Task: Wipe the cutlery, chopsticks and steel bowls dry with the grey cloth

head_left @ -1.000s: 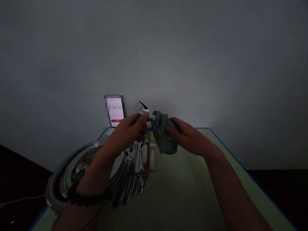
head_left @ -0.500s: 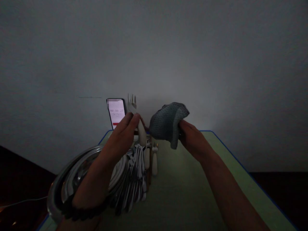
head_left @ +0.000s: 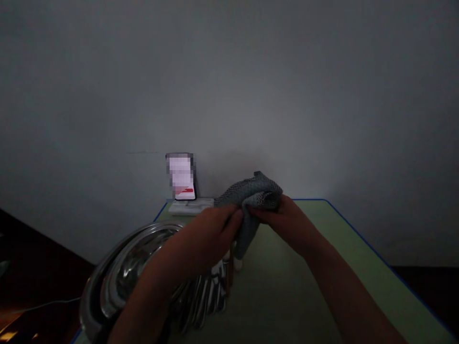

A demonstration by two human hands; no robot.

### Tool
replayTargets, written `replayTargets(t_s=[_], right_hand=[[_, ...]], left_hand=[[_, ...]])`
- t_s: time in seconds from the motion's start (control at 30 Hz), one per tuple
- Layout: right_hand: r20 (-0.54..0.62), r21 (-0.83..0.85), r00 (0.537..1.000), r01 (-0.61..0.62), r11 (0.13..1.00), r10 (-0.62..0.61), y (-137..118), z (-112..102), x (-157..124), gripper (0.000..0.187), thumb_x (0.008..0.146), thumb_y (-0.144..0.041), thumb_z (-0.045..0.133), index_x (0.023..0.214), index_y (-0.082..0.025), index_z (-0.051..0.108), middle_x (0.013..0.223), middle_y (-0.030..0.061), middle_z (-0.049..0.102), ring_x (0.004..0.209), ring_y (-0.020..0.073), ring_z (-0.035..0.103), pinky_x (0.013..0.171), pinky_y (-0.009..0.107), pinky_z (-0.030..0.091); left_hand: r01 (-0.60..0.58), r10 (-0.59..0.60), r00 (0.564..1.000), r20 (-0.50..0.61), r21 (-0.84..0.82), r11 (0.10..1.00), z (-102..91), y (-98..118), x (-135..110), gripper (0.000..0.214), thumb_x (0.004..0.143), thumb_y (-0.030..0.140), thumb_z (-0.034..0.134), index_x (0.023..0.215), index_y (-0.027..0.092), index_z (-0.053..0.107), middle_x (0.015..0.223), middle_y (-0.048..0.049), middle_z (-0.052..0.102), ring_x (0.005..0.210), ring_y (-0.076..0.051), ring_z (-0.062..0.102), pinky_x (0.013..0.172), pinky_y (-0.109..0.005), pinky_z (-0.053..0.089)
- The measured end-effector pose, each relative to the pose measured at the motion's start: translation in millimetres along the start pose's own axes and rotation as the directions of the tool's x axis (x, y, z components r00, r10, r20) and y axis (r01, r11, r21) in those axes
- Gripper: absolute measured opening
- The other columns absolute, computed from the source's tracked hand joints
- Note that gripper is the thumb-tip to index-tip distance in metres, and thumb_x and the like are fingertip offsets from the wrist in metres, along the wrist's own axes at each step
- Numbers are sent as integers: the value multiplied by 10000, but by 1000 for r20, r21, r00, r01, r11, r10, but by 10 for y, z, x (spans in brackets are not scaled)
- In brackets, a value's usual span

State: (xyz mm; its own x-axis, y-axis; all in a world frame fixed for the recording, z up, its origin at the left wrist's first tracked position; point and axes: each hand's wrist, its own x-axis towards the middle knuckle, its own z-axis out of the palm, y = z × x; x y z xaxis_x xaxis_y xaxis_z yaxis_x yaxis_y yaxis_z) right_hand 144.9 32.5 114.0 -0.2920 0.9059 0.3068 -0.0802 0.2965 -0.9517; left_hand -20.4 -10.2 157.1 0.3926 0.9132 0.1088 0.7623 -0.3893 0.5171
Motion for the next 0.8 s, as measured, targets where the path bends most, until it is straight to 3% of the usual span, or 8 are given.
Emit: replayTargets(t_s=[0.17,0.33,0.47,0.67,0.8], right_hand=[[55,-245,996,88,966,-77,-90,-109,-31,176,708,-172,622,876,-177,672,887,25,708,838,177,634,766,318,506],[277,-461,959,81,884,56,-168,-151,-64,288,711,-82,552,927,-224,680,917,9,699,866,192,628,785,323,493],[361,-512,925,86,855,123,-145,-107,-89,214,723,-158,589,907,-222,678,841,2,705,767,184,627,675,292,496],[359,-563,922,93,821,142,-93,-172,-85,114,748,-187,551,741,-186,665,734,-15,686,647,149,584,571,250,458],[323,-573,945,149,806,55,-90,-213,-86,170,750,-140,520,819,-180,671,758,-3,680,711,164,596,601,257,470]], left_hand=[[-8,1,998,57,129,992,-154,-98,-134,327,887,401,359,923,205,618,727,-10,609,643,-144,540,545,-243,340],[-51,35,991,126,127,991,-232,-251,-94,460,882,483,342,735,180,656,541,14,536,501,-115,483,486,-234,299],[-108,92,986,140,114,988,-154,-215,-72,360,867,403,405,784,183,678,629,-20,620,552,-134,540,516,-246,324],[-142,120,973,195,103,985,-120,-147,-49,354,887,411,390,815,192,658,680,-23,633,594,-145,566,544,-248,341],[-140,121,974,192,93,986,-130,-170,-36,399,906,439,328,863,201,645,703,-25,625,614,-152,559,567,-255,353]])
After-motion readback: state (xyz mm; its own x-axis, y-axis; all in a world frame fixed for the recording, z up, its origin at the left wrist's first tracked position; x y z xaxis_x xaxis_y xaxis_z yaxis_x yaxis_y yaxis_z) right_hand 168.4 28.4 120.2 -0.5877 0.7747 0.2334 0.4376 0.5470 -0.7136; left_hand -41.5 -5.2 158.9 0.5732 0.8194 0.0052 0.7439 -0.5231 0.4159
